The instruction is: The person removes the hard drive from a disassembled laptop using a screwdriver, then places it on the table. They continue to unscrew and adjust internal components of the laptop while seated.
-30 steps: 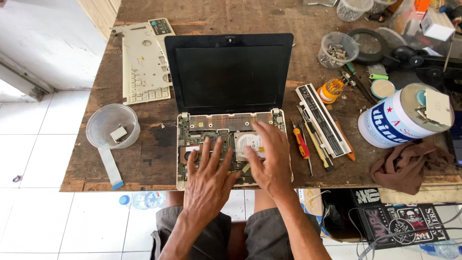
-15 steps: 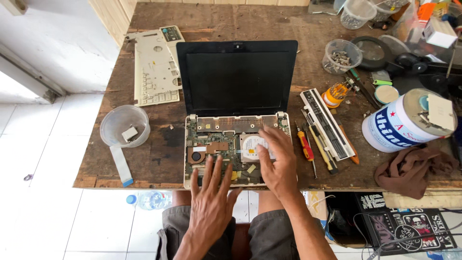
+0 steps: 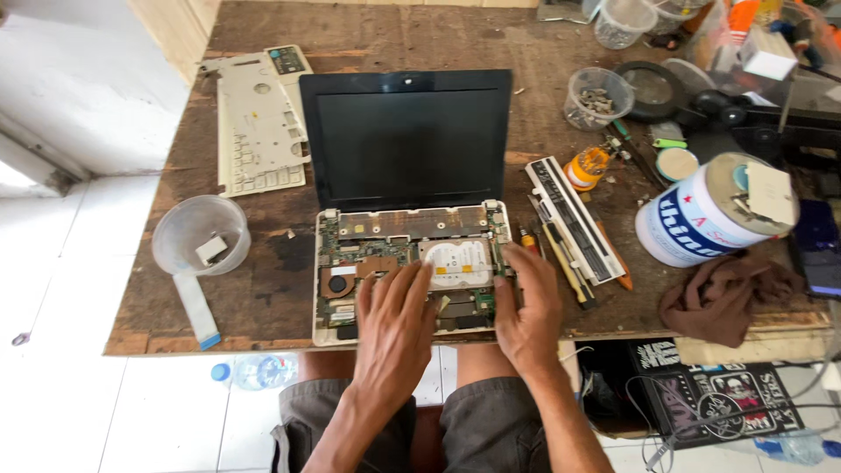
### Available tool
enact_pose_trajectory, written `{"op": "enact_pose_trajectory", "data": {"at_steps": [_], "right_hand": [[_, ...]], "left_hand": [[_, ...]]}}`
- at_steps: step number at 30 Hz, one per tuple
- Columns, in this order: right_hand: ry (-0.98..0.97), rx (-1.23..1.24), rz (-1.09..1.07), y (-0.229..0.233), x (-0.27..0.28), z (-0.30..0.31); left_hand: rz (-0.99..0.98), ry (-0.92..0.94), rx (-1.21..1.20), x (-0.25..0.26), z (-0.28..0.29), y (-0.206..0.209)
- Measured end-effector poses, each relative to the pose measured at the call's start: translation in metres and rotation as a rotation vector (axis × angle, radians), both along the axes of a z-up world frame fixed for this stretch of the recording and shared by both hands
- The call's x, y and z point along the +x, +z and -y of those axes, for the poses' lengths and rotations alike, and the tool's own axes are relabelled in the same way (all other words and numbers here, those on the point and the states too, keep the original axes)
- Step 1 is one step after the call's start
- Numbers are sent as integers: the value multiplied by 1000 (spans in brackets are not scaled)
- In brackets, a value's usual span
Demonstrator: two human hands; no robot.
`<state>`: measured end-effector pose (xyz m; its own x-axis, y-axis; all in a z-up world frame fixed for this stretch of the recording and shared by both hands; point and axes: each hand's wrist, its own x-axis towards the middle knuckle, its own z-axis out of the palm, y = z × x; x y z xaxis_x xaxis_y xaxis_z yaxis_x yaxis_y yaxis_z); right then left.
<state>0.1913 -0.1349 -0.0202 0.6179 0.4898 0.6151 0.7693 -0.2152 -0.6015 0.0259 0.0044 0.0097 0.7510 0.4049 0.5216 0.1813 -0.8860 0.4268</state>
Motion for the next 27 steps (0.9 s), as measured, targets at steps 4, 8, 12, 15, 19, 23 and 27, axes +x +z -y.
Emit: {"op": "enact_pose_trajectory", "data": {"at_steps": [4,8,12,15,19,23,27], "right_hand": [[-58,77,-4,-14,5,4],[-82,76,43,-9,-2,-1],[-98,54,60,-16,-1,-1],[-130,-47,-37,-9,6,4],[-175,-147,-39,-9,33,7],[-145,-333,-31,5,41,1],[-127,-564,-104,38,35,-6]], "left_hand": [[-32,-67,-8,49,-4,-23],[-123,-29,-50,68,-11,-44],[-178,-4,-147,75,-10,-35],[-58,-78,-179,77,-10,-35],[-14,-69,-177,74,-8,-38],[12,-68,-211,71,-7,-28],[20,-87,-210,70,-8,-33]]}}
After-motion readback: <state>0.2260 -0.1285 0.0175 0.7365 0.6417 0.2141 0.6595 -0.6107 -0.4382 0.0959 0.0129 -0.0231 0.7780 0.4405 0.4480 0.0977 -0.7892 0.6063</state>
